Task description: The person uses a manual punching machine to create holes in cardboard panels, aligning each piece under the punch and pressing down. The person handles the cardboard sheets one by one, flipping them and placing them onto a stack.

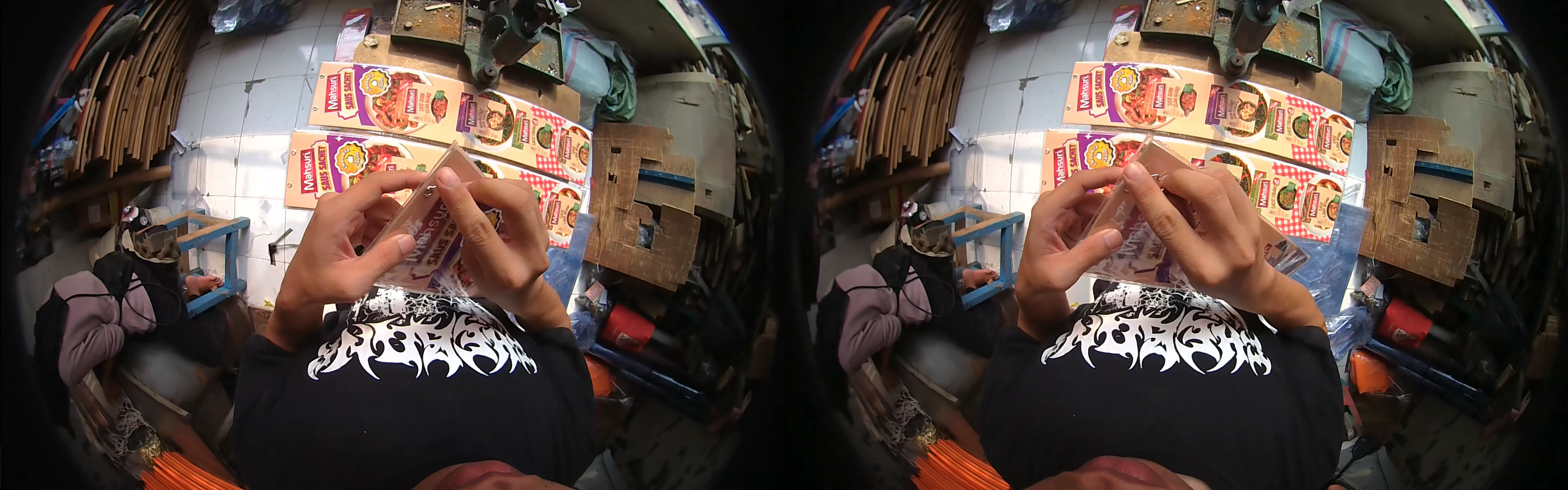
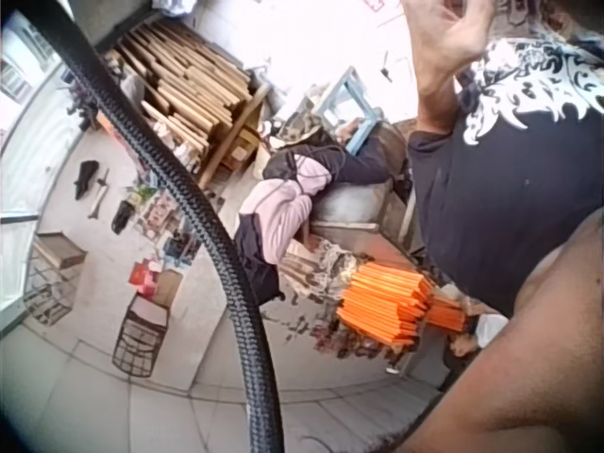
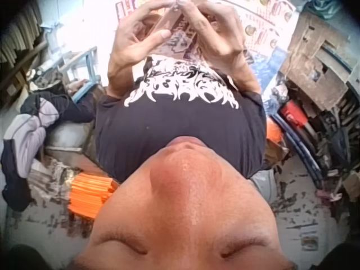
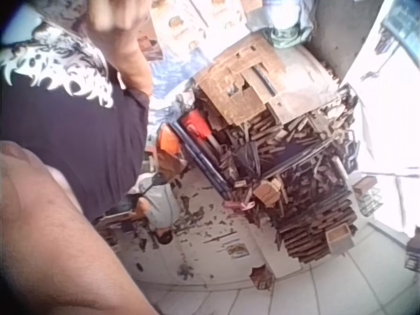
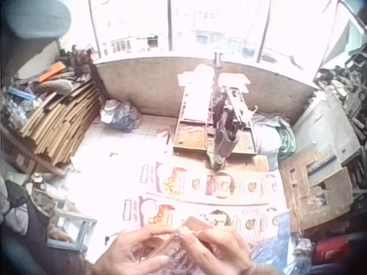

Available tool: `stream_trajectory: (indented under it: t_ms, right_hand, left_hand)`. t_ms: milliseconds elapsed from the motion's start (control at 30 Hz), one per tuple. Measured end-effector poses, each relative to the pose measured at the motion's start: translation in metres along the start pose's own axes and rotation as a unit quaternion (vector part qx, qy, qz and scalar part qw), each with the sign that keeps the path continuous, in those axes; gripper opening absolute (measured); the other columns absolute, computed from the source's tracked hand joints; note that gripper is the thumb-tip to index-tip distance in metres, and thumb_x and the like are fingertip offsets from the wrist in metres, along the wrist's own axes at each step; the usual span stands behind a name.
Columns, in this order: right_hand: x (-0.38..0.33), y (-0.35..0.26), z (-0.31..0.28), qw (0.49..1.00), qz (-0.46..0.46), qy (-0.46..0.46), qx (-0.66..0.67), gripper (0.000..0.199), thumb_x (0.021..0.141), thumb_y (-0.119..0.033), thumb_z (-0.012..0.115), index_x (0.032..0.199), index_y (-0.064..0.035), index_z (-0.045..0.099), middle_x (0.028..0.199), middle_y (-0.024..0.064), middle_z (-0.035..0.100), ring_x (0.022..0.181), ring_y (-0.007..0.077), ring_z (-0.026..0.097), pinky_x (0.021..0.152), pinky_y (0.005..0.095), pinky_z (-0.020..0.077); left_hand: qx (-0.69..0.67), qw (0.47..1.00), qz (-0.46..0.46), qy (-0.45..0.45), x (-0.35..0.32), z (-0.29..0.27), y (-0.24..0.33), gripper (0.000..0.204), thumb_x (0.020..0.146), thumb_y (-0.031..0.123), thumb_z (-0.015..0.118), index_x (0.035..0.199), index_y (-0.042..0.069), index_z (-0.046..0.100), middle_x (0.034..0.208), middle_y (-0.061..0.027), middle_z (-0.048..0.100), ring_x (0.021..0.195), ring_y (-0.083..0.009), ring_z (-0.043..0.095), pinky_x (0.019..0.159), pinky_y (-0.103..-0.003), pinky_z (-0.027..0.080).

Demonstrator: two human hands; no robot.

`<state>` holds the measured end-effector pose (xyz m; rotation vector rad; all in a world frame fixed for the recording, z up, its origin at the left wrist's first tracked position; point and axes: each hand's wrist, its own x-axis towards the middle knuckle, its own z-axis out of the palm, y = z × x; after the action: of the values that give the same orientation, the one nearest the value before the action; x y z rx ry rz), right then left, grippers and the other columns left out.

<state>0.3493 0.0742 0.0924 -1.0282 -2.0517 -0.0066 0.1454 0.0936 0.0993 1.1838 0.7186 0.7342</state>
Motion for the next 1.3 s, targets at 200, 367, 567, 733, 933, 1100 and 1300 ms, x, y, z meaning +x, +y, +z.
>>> stream_trajectory:
  t_ms: [200,367,567,733,933,1100,1300]
  right_hand:
    - [-0.003,0.002,-0.002,0.985,0.042,0.076,0.149,0.044,0.068,0.007,0.073,0.110,0.0039,0.064,0.085,0.0105,0.062,0.071,0.0214,0.059,0.060,0.0323,0.0472]
    - [-0.005,0.000,0.000,0.985,0.069,0.066,0.146,0.036,0.071,0.007,0.073,0.106,0.0024,0.067,0.084,0.0105,0.062,0.069,0.0203,0.059,0.058,0.0303,0.0462]
    - [-0.007,0.001,0.002,0.991,0.076,0.046,0.100,0.033,0.073,0.007,0.073,0.104,0.0014,0.068,0.082,0.0096,0.063,0.068,0.0192,0.059,0.057,0.0286,0.0458]
    - [-0.007,-0.001,0.003,0.991,0.075,0.048,0.096,0.034,0.072,0.006,0.073,0.105,0.0008,0.068,0.082,0.0093,0.062,0.068,0.0193,0.059,0.057,0.0289,0.0460]
    - [-0.015,-0.005,0.015,0.997,0.011,0.056,0.043,0.049,0.057,0.004,0.068,0.106,0.0048,0.067,0.080,0.0082,0.058,0.065,0.0206,0.057,0.055,0.0310,0.0465]
    - [-0.016,-0.008,0.018,0.997,0.035,0.044,0.053,0.045,0.060,0.006,0.070,0.104,0.0025,0.068,0.082,0.0089,0.060,0.064,0.0201,0.058,0.054,0.0302,0.0470]
    - [-0.017,-0.006,0.016,0.940,0.220,0.085,0.245,0.025,0.077,0.015,0.065,0.098,0.0017,0.067,0.090,0.0117,0.062,0.080,0.0165,0.062,0.069,0.0252,0.0497]
  left_hand:
    - [-0.037,0.999,-0.025,0.016,-0.002,-0.001,-0.002,0.044,0.084,0.000,0.059,0.125,-0.007,0.046,0.103,-0.0184,0.066,0.096,-0.0192,0.065,0.084,-0.030,0.051]
    - [-0.047,0.998,-0.045,0.013,-0.001,-0.001,0.001,0.041,0.084,0.000,0.060,0.122,-0.006,0.047,0.104,-0.0178,0.065,0.098,-0.0189,0.064,0.085,-0.030,0.051]
    - [-0.049,0.998,-0.047,0.013,-0.001,-0.001,0.001,0.041,0.084,-0.001,0.060,0.123,-0.005,0.047,0.104,-0.0175,0.065,0.098,-0.0184,0.064,0.086,-0.030,0.050]
    - [-0.057,0.998,-0.033,0.017,-0.001,0.000,-0.004,0.046,0.084,-0.001,0.059,0.128,-0.006,0.045,0.104,-0.0176,0.066,0.097,-0.0178,0.064,0.085,-0.029,0.050]
    - [-0.055,0.998,-0.010,0.004,-0.002,-0.004,-0.009,0.060,0.083,-0.001,0.057,0.139,-0.007,0.038,0.101,-0.0158,0.067,0.094,-0.0162,0.063,0.082,-0.027,0.048]
    - [-0.045,0.999,-0.008,0.016,0.000,-0.004,-0.009,0.058,0.083,0.000,0.057,0.137,-0.007,0.039,0.108,-0.0161,0.064,0.098,-0.0155,0.061,0.085,-0.028,0.048]
    - [-0.058,0.997,-0.046,0.022,0.000,-0.009,-0.014,0.052,0.084,0.003,0.059,0.133,-0.006,0.044,0.110,-0.0174,0.064,0.101,-0.0172,0.062,0.087,-0.029,0.049]
